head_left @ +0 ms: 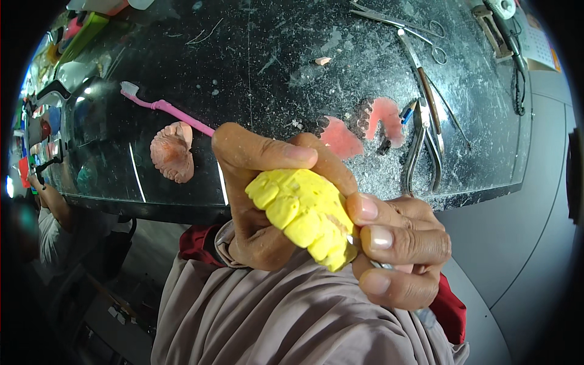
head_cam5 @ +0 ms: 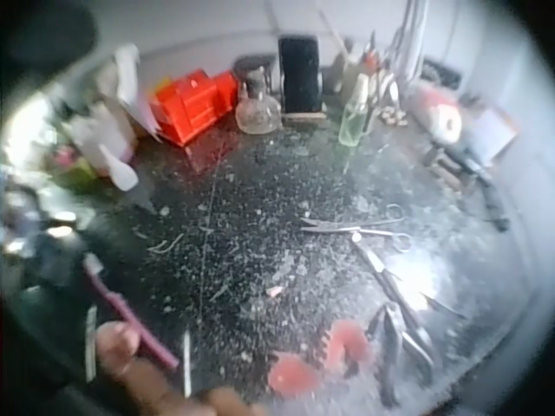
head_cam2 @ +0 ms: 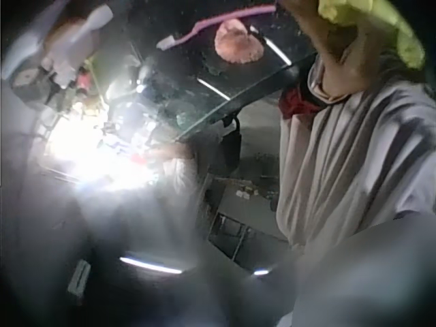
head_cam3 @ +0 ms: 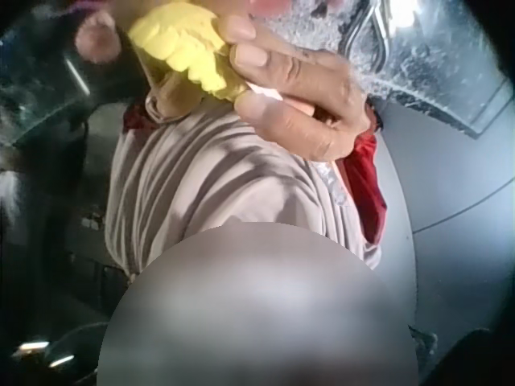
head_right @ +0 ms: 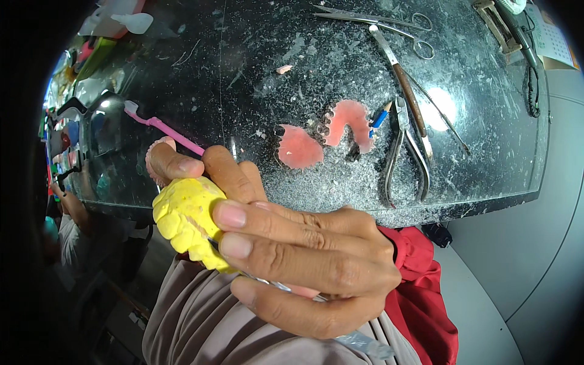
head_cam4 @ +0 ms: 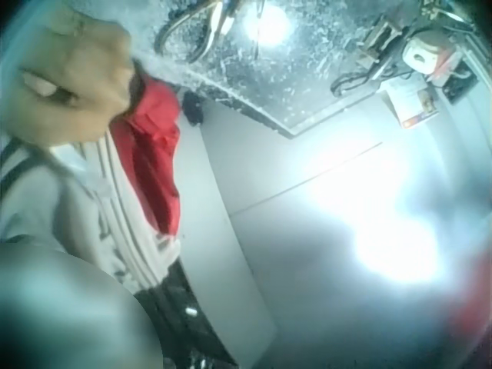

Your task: The recorder carves a yellow dental stone model with a hand tool and then uses a dental handpiece (rotary tool) to trim a pink acrylic denture base.

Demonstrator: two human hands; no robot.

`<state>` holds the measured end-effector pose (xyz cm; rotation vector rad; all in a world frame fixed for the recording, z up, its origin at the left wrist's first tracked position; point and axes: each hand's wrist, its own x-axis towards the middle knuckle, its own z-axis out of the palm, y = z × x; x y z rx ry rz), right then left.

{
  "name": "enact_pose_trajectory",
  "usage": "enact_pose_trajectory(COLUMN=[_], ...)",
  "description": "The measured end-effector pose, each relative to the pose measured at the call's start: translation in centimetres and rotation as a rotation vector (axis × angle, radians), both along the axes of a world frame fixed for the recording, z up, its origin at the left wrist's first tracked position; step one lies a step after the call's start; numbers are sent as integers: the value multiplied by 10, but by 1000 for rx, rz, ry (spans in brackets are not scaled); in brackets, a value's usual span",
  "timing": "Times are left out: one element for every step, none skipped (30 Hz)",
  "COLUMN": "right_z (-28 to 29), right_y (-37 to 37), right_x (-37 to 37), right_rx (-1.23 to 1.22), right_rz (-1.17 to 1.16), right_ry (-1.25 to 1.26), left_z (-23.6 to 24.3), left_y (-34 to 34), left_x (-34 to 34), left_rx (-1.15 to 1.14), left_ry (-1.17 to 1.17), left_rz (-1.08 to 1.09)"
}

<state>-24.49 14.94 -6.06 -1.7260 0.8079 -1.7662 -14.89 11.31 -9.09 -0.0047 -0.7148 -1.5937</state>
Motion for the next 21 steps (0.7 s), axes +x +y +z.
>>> enact_pose_trajectory(right_z=[4,4,2,-1,-3,-5,-8,-13,-16,-15,-13,-11,-10,-9,-10,-10,-11,-13,-14,-13,-13], right_y=[0,1,1,1,1,1,-1,-4,-7,-10,-10,-10,-10,-10,-11,-12,-13,-15,-16,-16,-17], right_x=[-1,0,0,-1,-3,-5,-6,-6,-7,-8,-8,-7,-7,-7,-7,-7,-7,-8,-8,-10,-11], right_rx=[60,119,117,121,125,129,127,87,47,13,15,23,32,33,33,33,33,14,-6,-5,0], right_rz=[-27,-39,-31,33,83,134,130,192,253,227,227,182,137,137,152,167,170,180,189,185,196], right_ry=[42,70,64,-52,-157,-263,-259,-310,-362,-314,-313,-277,-240,-239,-241,-242,-245,-213,-180,-176,-173], left_z=[2,2,4,6,8,8,8,8,8,8,7,6,4,2,-1,-4,-7,-10,-11,-8,-6], left_y=[2,3,4,4,3,2,1,1,1,2,2,3,4,5,7,8,9,9,10,9,8], left_x=[-7,-6,-6,-5,-7,-8,-9,-8,-8,-8,-8,-8,-7,-7,-7,-7,-5,-4,-1,0,1], left_rx=[2,0,34,67,102,137,137,138,140,142,147,152,157,161,165,169,172,176,176,185,193], left_ry=[70,63,88,114,149,184,188,185,183,180,178,176,174,171,168,166,159,152,148,127,105], left_rz=[68,76,60,44,16,-13,-17,-15,-14,-13,-14,-16,-18,-19,-22,-25,-23,-21,-17,-39,-60])
